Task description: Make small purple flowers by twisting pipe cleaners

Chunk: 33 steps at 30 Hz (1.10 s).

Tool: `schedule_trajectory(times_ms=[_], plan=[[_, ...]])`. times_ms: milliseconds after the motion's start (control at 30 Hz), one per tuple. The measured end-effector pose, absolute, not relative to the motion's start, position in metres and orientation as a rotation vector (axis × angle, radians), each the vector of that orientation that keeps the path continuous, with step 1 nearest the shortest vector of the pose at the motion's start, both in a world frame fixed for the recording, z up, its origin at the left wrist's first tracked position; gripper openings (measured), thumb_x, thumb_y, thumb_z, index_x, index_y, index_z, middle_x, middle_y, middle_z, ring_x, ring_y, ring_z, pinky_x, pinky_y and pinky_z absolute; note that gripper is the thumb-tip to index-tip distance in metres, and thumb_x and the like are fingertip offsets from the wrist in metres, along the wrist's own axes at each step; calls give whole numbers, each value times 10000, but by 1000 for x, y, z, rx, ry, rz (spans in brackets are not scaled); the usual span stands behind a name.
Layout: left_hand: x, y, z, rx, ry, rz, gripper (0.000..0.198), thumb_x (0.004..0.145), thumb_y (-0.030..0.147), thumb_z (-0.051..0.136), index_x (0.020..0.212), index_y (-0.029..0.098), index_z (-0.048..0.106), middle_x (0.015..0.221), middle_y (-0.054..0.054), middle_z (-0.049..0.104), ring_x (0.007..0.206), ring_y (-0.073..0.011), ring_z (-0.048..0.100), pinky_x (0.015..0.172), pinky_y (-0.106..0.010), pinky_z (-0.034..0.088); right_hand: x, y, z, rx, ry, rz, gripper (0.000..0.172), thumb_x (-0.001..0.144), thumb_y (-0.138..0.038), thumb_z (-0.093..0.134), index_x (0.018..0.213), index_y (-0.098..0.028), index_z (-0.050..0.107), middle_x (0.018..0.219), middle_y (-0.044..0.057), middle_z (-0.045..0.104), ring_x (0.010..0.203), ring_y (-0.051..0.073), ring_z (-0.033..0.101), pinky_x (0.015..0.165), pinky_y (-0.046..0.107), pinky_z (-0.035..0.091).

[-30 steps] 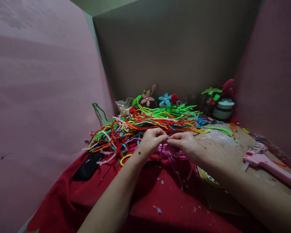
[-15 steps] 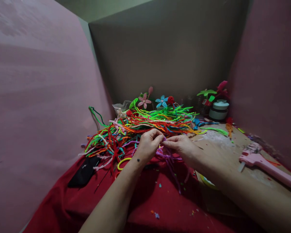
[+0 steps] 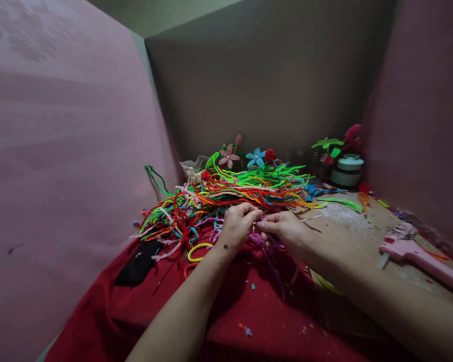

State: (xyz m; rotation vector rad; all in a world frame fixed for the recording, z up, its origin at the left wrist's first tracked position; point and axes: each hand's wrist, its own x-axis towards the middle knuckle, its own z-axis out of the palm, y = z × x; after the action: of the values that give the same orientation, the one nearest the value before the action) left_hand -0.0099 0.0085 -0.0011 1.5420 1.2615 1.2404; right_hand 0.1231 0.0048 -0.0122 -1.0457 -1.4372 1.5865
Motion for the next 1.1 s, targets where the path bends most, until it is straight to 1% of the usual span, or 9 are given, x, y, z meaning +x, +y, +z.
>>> schedule_trajectory(times_ms=[100,300,467,633,733,800,933,1033,1100], plan=[[-10,8,-1,1511,1242,1218,175,665,284,603,611,118,588,491,22,517,427,-54,400,428,-185,311,124,9,-16,-1037,-1475,1579,272,591,-373,680,497,-145,564,413,-20,498,372,70,364,396,232,254],[-12,8,0,1437,1215,1184,218,637,322,641,606,120,566,508,15,536,428,-57,416,418,-185,306,123,6,-16,-981,-1400,1643,272,580,-368,709,480,-159,566,426,8,543,384,100,434,414,249,308],[-13,8,2,1400,1182,1147,257,635,359,658,612,118,573,454,40,477,392,-36,350,398,-181,252,124,3,-9,-980,-1356,1698,274,545,-363,741,510,-140,587,461,20,583,399,107,486,442,248,363],[-14,9,2,1394,1137,1127,247,595,330,691,607,109,581,493,29,508,427,-46,406,428,-186,290,125,4,-11,-898,-1293,1756,258,598,-371,717,621,-132,621,549,34,640,454,122,550,470,242,395],[-15,10,1,1391,1126,1110,231,607,328,673,621,113,590,471,31,500,407,-53,408,419,-193,286,124,5,-13,-909,-1306,1779,237,608,-351,704,632,-125,636,586,62,660,510,156,592,533,279,443],[-14,9,-1,1383,1113,1108,221,606,319,671,625,113,595,480,25,513,408,-57,418,418,-195,290,123,4,-14,-932,-1293,1766,214,579,-327,716,585,-132,627,549,57,643,508,171,592,539,300,448],[-12,8,-1,1371,1109,1147,216,581,298,695,627,107,606,529,11,547,449,-65,449,436,-197,327,123,4,-15,-911,-1277,1689,220,543,-321,734,513,-144,605,506,52,616,465,162,550,499,300,406],[-9,7,0,1349,1067,1181,241,597,310,697,697,110,608,571,17,556,464,-62,462,442,-192,346,125,6,-16,-901,-1264,1657,216,538,-325,739,563,-138,635,565,45,631,486,137,533,505,282,385],[-8,6,1,1314,1048,1196,272,626,340,686,749,118,591,564,36,531,431,-44,431,417,-181,322,126,9,-18,-916,-1216,1631,216,544,-323,743,606,-139,648,583,29,623,497,116,513,505,265,370]])
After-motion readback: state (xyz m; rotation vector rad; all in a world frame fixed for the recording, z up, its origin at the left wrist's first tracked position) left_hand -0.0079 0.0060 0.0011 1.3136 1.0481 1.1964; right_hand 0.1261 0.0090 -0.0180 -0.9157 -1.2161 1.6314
